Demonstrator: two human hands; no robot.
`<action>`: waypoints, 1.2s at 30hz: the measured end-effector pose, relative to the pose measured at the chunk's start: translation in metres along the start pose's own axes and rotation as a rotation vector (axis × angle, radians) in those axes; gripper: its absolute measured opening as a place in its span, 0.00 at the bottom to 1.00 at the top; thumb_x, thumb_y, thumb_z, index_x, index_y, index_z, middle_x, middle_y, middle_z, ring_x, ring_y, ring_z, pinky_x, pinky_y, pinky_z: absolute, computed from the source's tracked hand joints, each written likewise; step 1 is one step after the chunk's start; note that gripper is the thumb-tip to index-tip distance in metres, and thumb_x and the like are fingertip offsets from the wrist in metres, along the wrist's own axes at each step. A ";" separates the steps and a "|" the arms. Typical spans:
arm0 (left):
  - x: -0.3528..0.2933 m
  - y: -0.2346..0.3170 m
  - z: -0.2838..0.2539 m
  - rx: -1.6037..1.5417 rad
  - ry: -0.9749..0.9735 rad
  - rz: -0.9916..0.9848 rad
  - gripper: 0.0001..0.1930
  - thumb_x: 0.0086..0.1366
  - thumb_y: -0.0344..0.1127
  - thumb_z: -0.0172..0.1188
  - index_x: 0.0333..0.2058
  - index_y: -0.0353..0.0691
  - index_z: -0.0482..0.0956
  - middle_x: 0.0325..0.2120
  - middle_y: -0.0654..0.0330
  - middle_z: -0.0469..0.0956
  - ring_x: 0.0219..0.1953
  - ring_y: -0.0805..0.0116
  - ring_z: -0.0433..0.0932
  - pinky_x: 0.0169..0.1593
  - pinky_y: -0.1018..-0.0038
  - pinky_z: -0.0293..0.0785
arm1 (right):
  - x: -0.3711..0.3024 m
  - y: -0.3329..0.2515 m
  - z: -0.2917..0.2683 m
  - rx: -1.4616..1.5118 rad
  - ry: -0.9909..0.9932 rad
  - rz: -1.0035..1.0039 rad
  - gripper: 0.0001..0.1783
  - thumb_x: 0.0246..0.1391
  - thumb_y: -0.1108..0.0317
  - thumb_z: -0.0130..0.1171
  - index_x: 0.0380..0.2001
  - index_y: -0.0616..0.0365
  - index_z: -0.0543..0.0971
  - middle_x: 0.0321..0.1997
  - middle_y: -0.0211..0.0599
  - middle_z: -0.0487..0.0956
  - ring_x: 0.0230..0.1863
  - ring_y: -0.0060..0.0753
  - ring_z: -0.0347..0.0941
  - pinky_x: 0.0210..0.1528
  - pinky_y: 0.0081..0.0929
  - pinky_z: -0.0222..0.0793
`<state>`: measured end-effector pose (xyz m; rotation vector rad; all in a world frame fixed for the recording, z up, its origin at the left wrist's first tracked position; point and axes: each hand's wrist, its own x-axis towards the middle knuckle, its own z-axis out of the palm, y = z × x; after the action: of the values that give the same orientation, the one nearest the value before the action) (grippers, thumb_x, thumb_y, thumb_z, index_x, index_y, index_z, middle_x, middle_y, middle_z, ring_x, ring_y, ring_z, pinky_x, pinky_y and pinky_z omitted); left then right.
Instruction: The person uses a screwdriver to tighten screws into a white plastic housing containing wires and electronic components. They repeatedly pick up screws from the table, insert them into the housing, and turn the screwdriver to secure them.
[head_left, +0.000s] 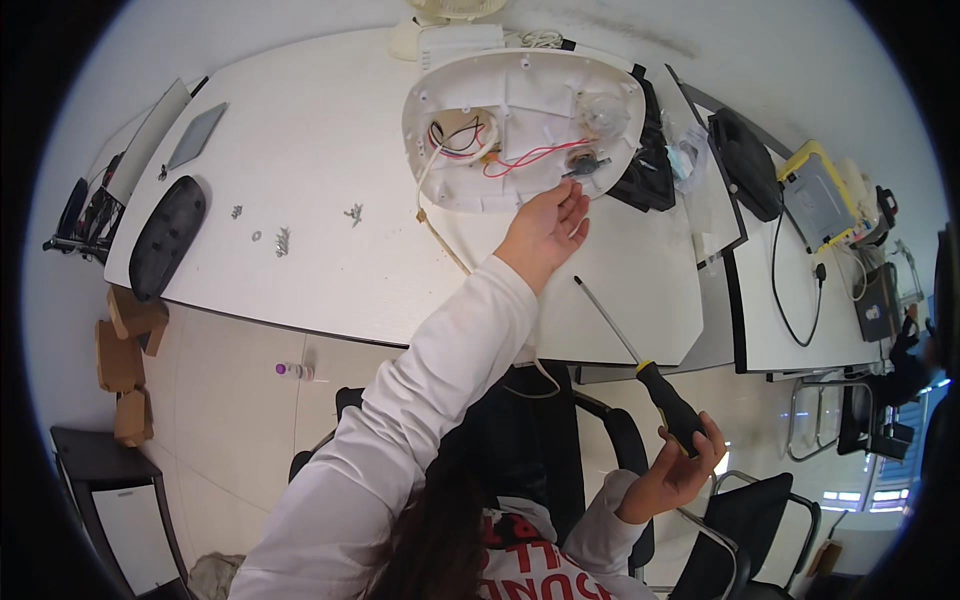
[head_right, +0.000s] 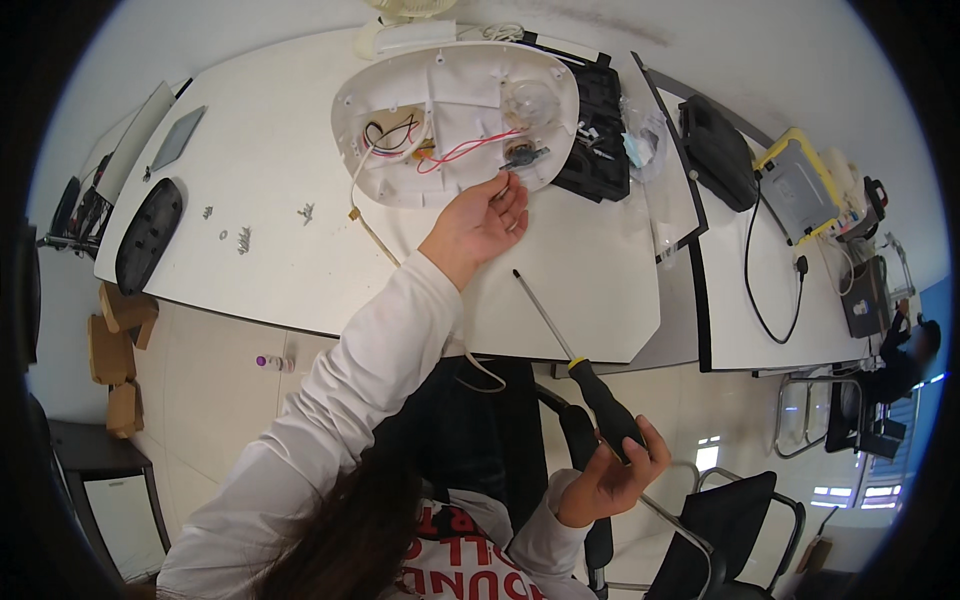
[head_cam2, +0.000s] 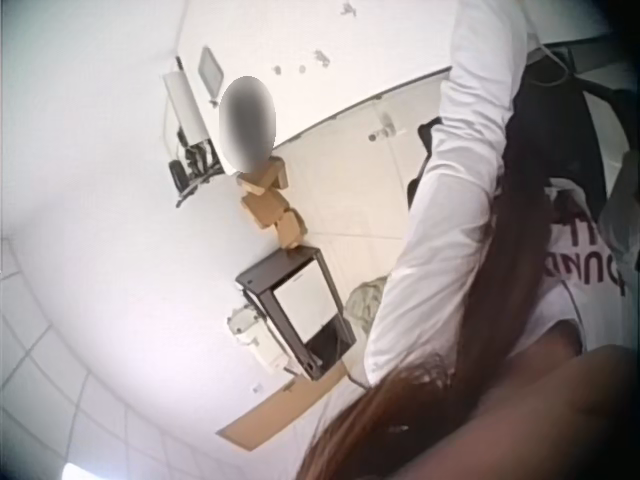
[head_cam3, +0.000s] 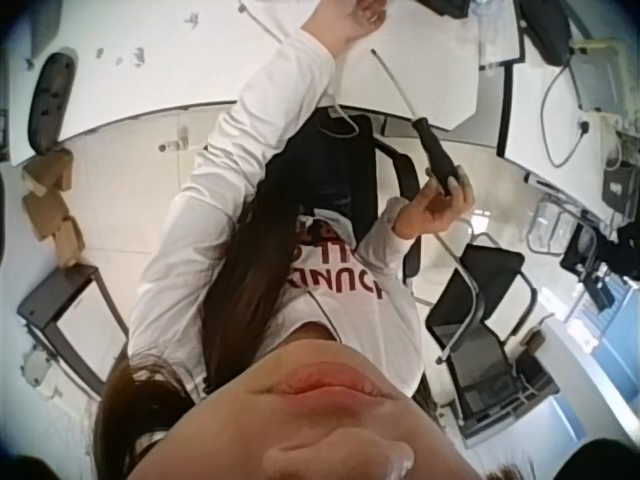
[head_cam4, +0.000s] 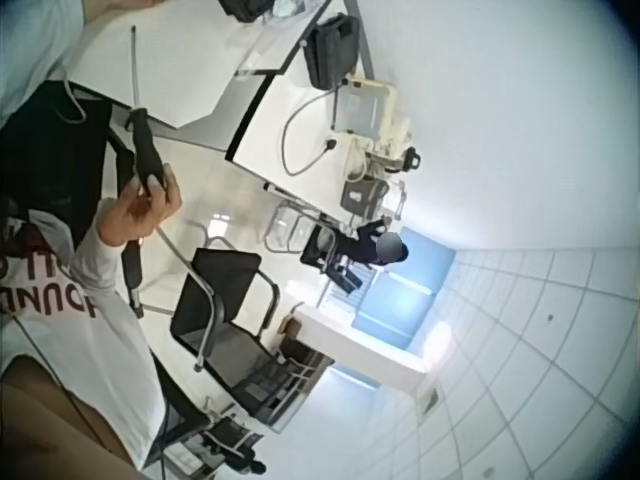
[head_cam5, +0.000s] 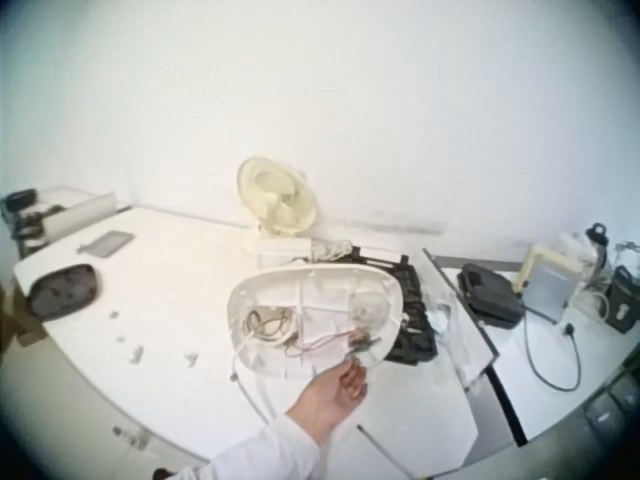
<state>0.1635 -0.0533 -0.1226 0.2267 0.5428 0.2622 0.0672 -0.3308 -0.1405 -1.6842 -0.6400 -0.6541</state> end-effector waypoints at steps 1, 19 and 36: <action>0.001 0.000 -0.001 0.007 -0.004 0.000 0.04 0.64 0.36 0.54 0.32 0.45 0.73 0.29 0.69 0.75 0.38 0.73 0.73 0.46 0.72 0.65 | 0.000 0.000 -0.001 -0.009 -0.005 -0.001 0.15 0.56 0.77 0.50 0.47 0.58 0.68 0.53 0.48 0.65 0.48 0.37 0.69 0.36 0.23 0.75; 0.006 0.001 -0.002 -0.013 -0.089 -0.022 0.10 0.67 0.37 0.45 0.31 0.42 0.73 0.27 0.66 0.74 0.36 0.70 0.73 0.44 0.72 0.66 | -0.002 0.003 -0.003 -0.017 0.001 0.038 0.15 0.57 0.74 0.48 0.48 0.56 0.67 0.54 0.47 0.65 0.48 0.37 0.69 0.35 0.22 0.75; 0.004 -0.006 -0.005 0.039 -0.062 0.039 0.08 0.67 0.38 0.47 0.31 0.45 0.74 0.26 0.70 0.74 0.34 0.74 0.73 0.42 0.74 0.66 | -0.002 0.002 -0.003 0.002 -0.003 0.064 0.14 0.57 0.73 0.50 0.47 0.57 0.68 0.54 0.47 0.66 0.48 0.37 0.69 0.36 0.22 0.75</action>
<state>0.1654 -0.0568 -0.1298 0.2826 0.4830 0.2816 0.0672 -0.3348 -0.1428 -1.6969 -0.5867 -0.6055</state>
